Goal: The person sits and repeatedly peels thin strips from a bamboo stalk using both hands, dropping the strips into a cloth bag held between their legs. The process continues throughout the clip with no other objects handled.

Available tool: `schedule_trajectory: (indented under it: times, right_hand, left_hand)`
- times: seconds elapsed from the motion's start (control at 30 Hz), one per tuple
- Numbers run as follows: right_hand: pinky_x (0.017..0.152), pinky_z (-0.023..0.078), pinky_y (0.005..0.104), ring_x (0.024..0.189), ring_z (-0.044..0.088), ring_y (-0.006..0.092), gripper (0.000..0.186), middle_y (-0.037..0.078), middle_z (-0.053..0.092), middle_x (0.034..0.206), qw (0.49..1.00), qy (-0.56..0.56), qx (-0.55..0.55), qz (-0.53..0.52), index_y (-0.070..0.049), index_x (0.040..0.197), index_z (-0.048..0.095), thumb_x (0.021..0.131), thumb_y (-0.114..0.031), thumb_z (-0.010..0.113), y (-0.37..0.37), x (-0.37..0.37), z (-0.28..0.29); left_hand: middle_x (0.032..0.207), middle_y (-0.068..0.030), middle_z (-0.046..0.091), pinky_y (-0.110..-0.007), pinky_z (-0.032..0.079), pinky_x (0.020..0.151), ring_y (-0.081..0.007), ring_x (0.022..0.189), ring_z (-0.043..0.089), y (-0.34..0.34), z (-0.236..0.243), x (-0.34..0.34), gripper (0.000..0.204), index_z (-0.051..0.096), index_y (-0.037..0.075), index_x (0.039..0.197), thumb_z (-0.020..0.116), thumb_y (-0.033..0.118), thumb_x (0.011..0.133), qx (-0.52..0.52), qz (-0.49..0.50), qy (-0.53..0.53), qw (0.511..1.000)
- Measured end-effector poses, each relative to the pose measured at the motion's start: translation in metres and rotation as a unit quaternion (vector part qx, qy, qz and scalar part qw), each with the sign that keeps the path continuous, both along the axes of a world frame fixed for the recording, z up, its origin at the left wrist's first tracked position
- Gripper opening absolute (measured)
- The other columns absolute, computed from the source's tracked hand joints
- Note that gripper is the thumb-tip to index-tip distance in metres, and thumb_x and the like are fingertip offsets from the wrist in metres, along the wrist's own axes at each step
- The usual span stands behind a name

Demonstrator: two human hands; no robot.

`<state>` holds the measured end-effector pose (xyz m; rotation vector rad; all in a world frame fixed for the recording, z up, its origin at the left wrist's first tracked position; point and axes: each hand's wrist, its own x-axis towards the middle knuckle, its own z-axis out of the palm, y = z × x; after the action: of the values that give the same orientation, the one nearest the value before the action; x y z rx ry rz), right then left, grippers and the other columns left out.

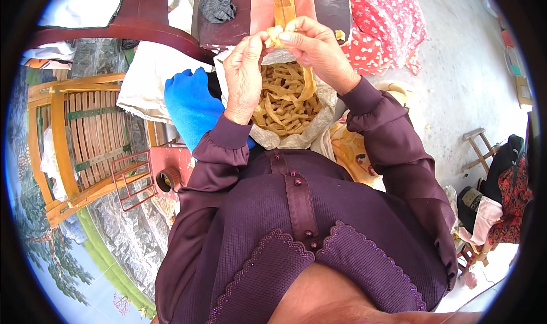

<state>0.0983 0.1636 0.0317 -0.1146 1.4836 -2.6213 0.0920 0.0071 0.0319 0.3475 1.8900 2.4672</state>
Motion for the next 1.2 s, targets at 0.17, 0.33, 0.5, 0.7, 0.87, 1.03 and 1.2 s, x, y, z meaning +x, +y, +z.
schedule_trajectory:
  times: [0.17, 0.33, 0.5, 0.7, 0.87, 1.03, 1.2]
  right_hand:
    - [0.047, 0.029, 0.0170, 0.054, 0.041, 0.0015, 0.017, -0.006, 0.048, 0.063, 0.999, -0.051, 0.007, -0.011, -0.008, 0.086, 0.059, 0.087, -0.024, 0.064, 0.004, -0.001, 0.008]
    - [0.039, 0.020, 0.0207, 0.042, 0.028, 0.0028, 0.025, -0.006, 0.041, 0.059, 0.992, -0.101, -0.026, -0.068, -0.009, 0.076, 0.052, 0.089, -0.028, 0.061, 0.023, -0.022, -0.005]
    - [0.041, 0.021, 0.0196, 0.043, 0.029, 0.0021, 0.020, -0.007, 0.040, 0.057, 0.993, -0.076, -0.094, -0.017, -0.010, 0.079, 0.052, 0.088, -0.025, 0.062, 0.025, -0.020, -0.003]
    - [0.046, 0.032, 0.0156, 0.052, 0.043, 0.0008, 0.013, -0.006, 0.051, 0.063, 0.994, -0.061, 0.071, 0.047, -0.013, 0.082, 0.057, 0.086, -0.021, 0.066, 0.007, -0.006, -0.013]
    - [0.047, 0.037, 0.0185, 0.055, 0.050, 0.0042, 0.013, -0.003, 0.056, 0.066, 0.985, -0.054, 0.130, 0.102, -0.007, 0.087, 0.057, 0.091, -0.018, 0.060, -0.005, -0.002, -0.024]
    - [0.053, 0.039, 0.0226, 0.058, 0.044, 0.0046, 0.022, -0.003, 0.050, 0.063, 0.970, 0.018, 0.217, 0.104, -0.001, 0.078, 0.059, 0.090, -0.020, 0.059, -0.008, -0.003, -0.029]
    - [0.056, 0.039, 0.0245, 0.062, 0.043, 0.0051, 0.020, -0.005, 0.048, 0.063, 0.982, 0.043, 0.181, 0.045, 0.002, 0.076, 0.060, 0.089, -0.014, 0.057, -0.020, 0.004, -0.011]
  left_hand:
    - [0.087, -0.0049, 0.064, -0.025, 0.050, 0.073, -0.0120, 0.076, 0.061, 0.004, -0.005, 0.000, 0.018, 0.061, -0.002, 0.102, 0.064, 0.006, 0.086, -0.024, -0.024, -0.049, 0.998]
    - [0.083, -0.0057, 0.065, -0.023, 0.051, 0.068, -0.0108, 0.071, 0.061, 0.002, 0.016, 0.005, 0.010, 0.063, -0.001, 0.093, 0.065, 0.001, 0.084, 0.046, -0.106, -0.084, 0.990]
    - [0.083, -0.0053, 0.065, -0.023, 0.051, 0.068, -0.0097, 0.073, 0.061, -0.013, 0.035, 0.011, 0.010, 0.064, 0.000, 0.094, 0.065, 0.002, 0.084, -0.005, -0.097, -0.062, 0.993]
    - [0.095, -0.0075, 0.065, -0.032, 0.051, 0.076, -0.0244, 0.082, 0.064, -0.012, 0.034, 0.005, 0.026, 0.062, 0.001, 0.102, 0.068, 0.000, 0.077, -0.430, 0.113, 0.250, 0.860]
    - [0.102, -0.0139, 0.058, -0.039, 0.048, 0.072, -0.0350, 0.090, 0.059, -0.016, 0.010, 0.004, 0.033, 0.053, 0.007, 0.115, 0.056, 0.001, 0.083, -0.551, -0.035, 0.230, 0.801]
    - [0.093, -0.0108, 0.055, -0.040, 0.046, 0.067, -0.0305, 0.079, 0.058, -0.031, -0.023, -0.021, 0.028, 0.054, 0.007, 0.106, 0.059, 0.005, 0.079, -0.570, 0.040, 0.356, 0.740]
    - [0.086, -0.0070, 0.058, -0.037, 0.044, 0.064, -0.0272, 0.075, 0.058, -0.043, -0.048, -0.050, 0.023, 0.054, 0.010, 0.098, 0.061, 0.008, 0.076, -0.566, 0.031, 0.413, 0.713]
